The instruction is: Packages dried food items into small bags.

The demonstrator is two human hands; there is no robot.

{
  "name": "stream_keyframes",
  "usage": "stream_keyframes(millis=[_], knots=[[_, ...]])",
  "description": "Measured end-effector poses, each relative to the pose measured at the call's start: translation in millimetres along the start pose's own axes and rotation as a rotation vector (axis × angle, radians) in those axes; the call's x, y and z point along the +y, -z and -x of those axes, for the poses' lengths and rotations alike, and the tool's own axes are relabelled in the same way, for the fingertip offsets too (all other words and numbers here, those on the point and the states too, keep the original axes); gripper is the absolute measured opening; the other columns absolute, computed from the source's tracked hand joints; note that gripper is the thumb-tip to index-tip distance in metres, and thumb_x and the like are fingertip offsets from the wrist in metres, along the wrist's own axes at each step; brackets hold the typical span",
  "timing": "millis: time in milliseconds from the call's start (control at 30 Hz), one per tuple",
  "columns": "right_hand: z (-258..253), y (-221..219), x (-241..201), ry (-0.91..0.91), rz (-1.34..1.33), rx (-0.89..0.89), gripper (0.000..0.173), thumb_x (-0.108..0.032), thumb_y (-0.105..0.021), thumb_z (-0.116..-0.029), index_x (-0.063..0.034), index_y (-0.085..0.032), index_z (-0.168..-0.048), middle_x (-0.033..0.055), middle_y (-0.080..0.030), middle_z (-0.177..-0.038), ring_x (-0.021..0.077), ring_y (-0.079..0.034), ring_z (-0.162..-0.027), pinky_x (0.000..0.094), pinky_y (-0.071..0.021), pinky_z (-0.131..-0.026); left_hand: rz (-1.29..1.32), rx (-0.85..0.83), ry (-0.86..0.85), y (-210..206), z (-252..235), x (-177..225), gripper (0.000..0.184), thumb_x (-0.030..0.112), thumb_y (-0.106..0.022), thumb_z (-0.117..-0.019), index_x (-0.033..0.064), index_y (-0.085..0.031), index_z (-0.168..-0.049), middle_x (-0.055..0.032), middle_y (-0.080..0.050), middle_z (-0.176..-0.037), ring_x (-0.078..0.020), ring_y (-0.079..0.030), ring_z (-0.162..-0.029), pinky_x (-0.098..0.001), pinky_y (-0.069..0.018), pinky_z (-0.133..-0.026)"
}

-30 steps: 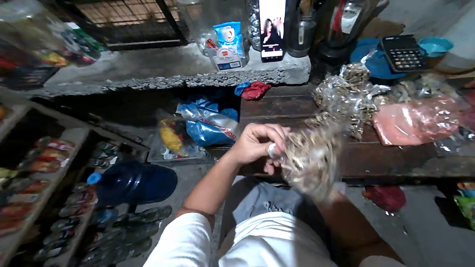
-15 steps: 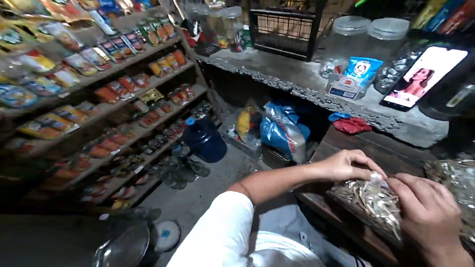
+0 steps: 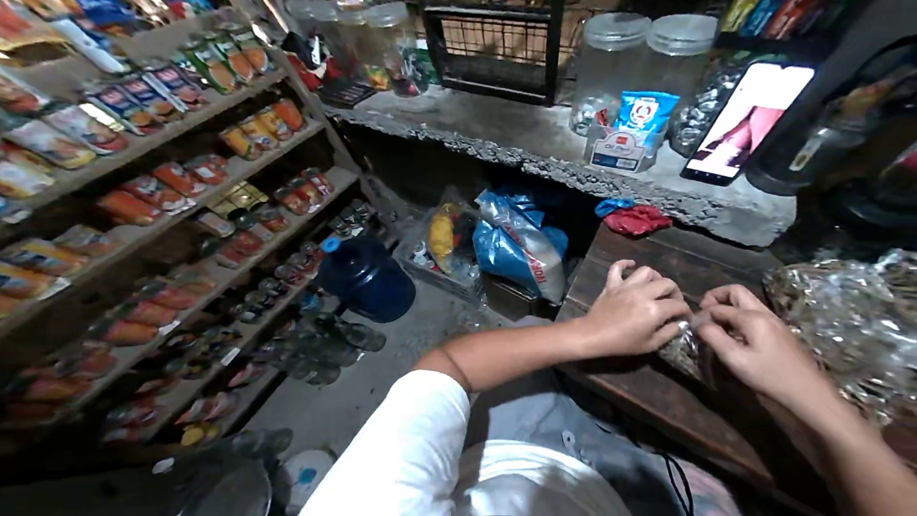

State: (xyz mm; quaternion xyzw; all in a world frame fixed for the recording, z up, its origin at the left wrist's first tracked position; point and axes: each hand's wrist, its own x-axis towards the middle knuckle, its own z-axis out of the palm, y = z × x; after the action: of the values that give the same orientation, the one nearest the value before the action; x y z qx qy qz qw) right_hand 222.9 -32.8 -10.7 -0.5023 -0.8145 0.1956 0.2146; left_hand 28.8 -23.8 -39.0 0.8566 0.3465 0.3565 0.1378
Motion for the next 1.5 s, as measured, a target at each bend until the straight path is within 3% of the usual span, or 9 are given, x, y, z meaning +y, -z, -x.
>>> stream_keyframes(millis=[133, 300, 433, 600, 800, 1133, 1267, 1400, 1500], knots=[[2.6, -20.4, -4.5, -0.187, -0.124, 0.232, 0.030, -0.014, -0.055, -0.0994, 0.0112, -0.069, -0.094, 0.0282, -0.057, -0.120, 0.0318, -0.059, -0.101, 0.0480, -0.0489, -0.086, 0.043, 0.182, -0.007, -26.3, -1.8, -17.0, 0.015, 0.007, -0.068, -0.0903, 0.0039, -0.080, -0.098, -0.0130, -0.076, -0.098, -0.0315, -0.070, -0.099, -0.0580, -0.0449, -0.098], [4.9, -49.5, -1.4, -0.199, -0.281, 0.514, 0.027, -0.013, -0.057, -0.0946, 0.0124, -0.068, -0.098, 0.0286, -0.053, -0.126, 0.0225, -0.055, -0.109, 0.0291, -0.0482, -0.089, 0.187, 0.289, 0.085, -43.2, -7.4, -20.6, 0.015, 0.007, -0.068, -0.0897, 0.0009, -0.079, -0.098, -0.0147, -0.076, -0.098, -0.0306, -0.071, -0.095, -0.0509, -0.0523, -0.088], [7.1, -73.4, -3.5, -0.113, -0.133, 0.639, 0.032, -0.018, -0.062, -0.0899, 0.0063, -0.073, -0.109, 0.0340, -0.052, -0.134, 0.0471, -0.052, -0.123, 0.0612, -0.0391, -0.104, 0.442, 0.313, 0.266, -48.7, -8.8, -21.8, 0.015, 0.003, -0.067, -0.0905, -0.0047, -0.075, -0.100, -0.0173, -0.072, -0.098, -0.0245, -0.069, -0.091, -0.0422, -0.0558, -0.083], [4.2, -83.2, -0.1, 0.023, 0.203, 0.747, 0.023, -0.020, -0.066, -0.0918, -0.0010, -0.076, -0.097, 0.0335, -0.061, -0.123, 0.0538, -0.058, -0.115, 0.0727, -0.0306, -0.103, 0.747, 0.343, 0.452, -51.5, -1.4, -13.7, 0.014, -0.003, -0.062, -0.0938, -0.0077, -0.070, -0.103, -0.0106, -0.069, -0.094, -0.0038, -0.061, -0.078, -0.0209, -0.0524, -0.073], [4.0, -83.2, -2.3, 0.057, 0.250, 0.774, 0.021, -0.023, -0.067, -0.0915, -0.0054, -0.076, -0.097, 0.0267, -0.063, -0.126, 0.0479, -0.055, -0.126, 0.0751, -0.0226, -0.110, 0.773, 0.432, 0.416, -56.3, 7.7, -5.8, 0.019, -0.003, -0.058, -0.0959, -0.0095, -0.069, -0.110, -0.0122, -0.070, -0.105, -0.0044, -0.064, -0.090, -0.0221, -0.0535, -0.084], [5.8, -90.7, 10.3, 0.021, 0.022, 0.782, 0.016, -0.022, -0.069, -0.0857, -0.0067, -0.074, -0.084, 0.0213, -0.063, -0.116, 0.0422, -0.056, -0.120, 0.0705, -0.0224, -0.111, 0.830, 0.278, 0.443, -49.1, 15.5, -11.0, 0.011, -0.002, -0.063, -0.0946, -0.0022, -0.070, -0.103, -0.0003, -0.069, -0.092, 0.0012, -0.062, -0.073, -0.0167, -0.0535, -0.066], [10.4, -83.8, 14.3, -0.052, -0.132, 0.682, 0.015, -0.018, -0.068, -0.0843, -0.0039, -0.073, -0.087, 0.0210, -0.060, -0.120, 0.0402, -0.052, -0.124, 0.0673, -0.0229, -0.112, 0.505, 0.207, 0.197, -39.0, 13.9, -25.6, 0.012, 0.004, -0.071, -0.0881, -0.0011, -0.075, -0.098, -0.0078, -0.062, -0.101, -0.0082, -0.058, -0.095, -0.0211, -0.0491, -0.086], [14.4, -79.8, 19.5, -0.116, -0.225, 0.600, 0.016, -0.016, -0.067, -0.0851, -0.0019, -0.074, -0.088, 0.0202, -0.060, -0.126, 0.0389, -0.051, -0.126, 0.0657, -0.0256, -0.111, 0.313, 0.152, 0.043, -38.0, 10.5, -41.9, 0.013, 0.013, -0.075, -0.0867, 0.0031, -0.078, -0.093, -0.0106, -0.062, -0.097, -0.0196, -0.056, -0.097, -0.0370, -0.0449, -0.092], [15.7, -81.5, 27.1, -0.129, -0.305, 0.545, 0.015, -0.014, -0.068, -0.0850, -0.0004, -0.073, -0.088, 0.0208, -0.059, -0.127, 0.0382, -0.051, -0.126, 0.0652, -0.0294, -0.110, 0.336, 0.109, 0.033, -42.0, 9.3, -45.2, 0.014, 0.015, -0.073, -0.0881, 0.0016, -0.077, -0.090, -0.0102, -0.060, -0.095, -0.0200, -0.055, -0.097, -0.0364, -0.0436, -0.093]])
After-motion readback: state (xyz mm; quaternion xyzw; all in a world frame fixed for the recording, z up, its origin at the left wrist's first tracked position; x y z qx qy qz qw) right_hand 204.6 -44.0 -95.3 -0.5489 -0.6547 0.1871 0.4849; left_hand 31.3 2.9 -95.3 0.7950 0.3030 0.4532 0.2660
